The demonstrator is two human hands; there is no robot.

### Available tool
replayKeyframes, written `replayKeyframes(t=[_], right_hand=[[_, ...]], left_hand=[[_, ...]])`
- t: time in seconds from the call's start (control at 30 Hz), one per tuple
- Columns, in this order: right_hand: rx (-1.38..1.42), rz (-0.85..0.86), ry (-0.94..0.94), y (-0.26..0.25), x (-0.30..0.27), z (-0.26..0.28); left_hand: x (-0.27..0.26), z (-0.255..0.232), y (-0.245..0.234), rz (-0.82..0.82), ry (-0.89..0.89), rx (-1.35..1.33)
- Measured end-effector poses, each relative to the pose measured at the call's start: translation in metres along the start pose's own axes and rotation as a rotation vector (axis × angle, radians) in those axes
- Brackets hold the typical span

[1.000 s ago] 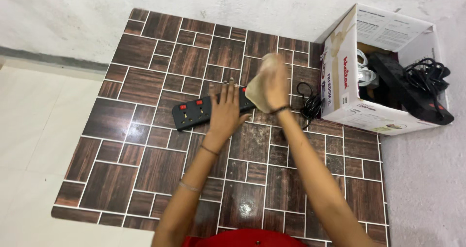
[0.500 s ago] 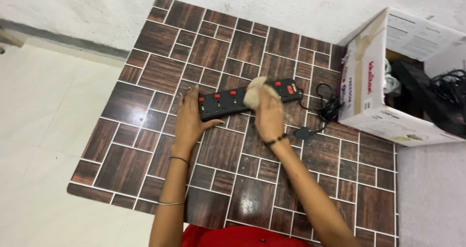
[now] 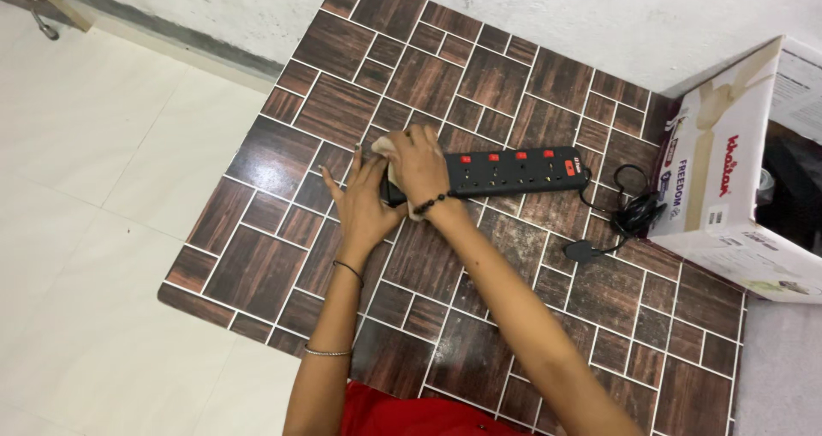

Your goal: The person wipes two black power strips with a beige cloth on a tiled table, then coils their cables and places them into a cardboard box. The person repeats the wiping and coiling process for both power strips.

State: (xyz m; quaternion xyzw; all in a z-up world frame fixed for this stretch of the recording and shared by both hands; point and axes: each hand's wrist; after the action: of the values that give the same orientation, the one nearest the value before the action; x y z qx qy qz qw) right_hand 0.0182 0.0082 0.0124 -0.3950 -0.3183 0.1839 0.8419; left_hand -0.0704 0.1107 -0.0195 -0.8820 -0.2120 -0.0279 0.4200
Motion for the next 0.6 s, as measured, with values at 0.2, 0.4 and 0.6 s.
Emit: replayKeyframes(t=[0.2, 0.4, 0.6], right_hand=[[-0.134, -0.089, -0.288, -0.034, -0.058, 0.021], [0.026, -0.032, -0.136, -0.026, -0.035, 0.009], [0.027, -0.083, -0.154, -0.029, -0.041, 0.015]], left_hand=[[0.002, -0.006, -0.007, -0.001, 0.0, 0.016], [0.003, -0.003, -0.005, 0.039, 0.003, 0.006], [0.0, -0.004, 0.003, -0.011, 0.032, 0.064]])
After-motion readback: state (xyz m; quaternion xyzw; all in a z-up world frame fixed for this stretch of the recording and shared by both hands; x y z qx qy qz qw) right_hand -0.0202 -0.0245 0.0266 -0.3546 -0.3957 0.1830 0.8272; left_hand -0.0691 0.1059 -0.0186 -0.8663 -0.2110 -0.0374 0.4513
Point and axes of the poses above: each hand's wrist, its own x-axis towards the middle knuckle, its own y-axis out of the palm, z = x × y, and after that the axes turned 3 degrees about -y, right-handed
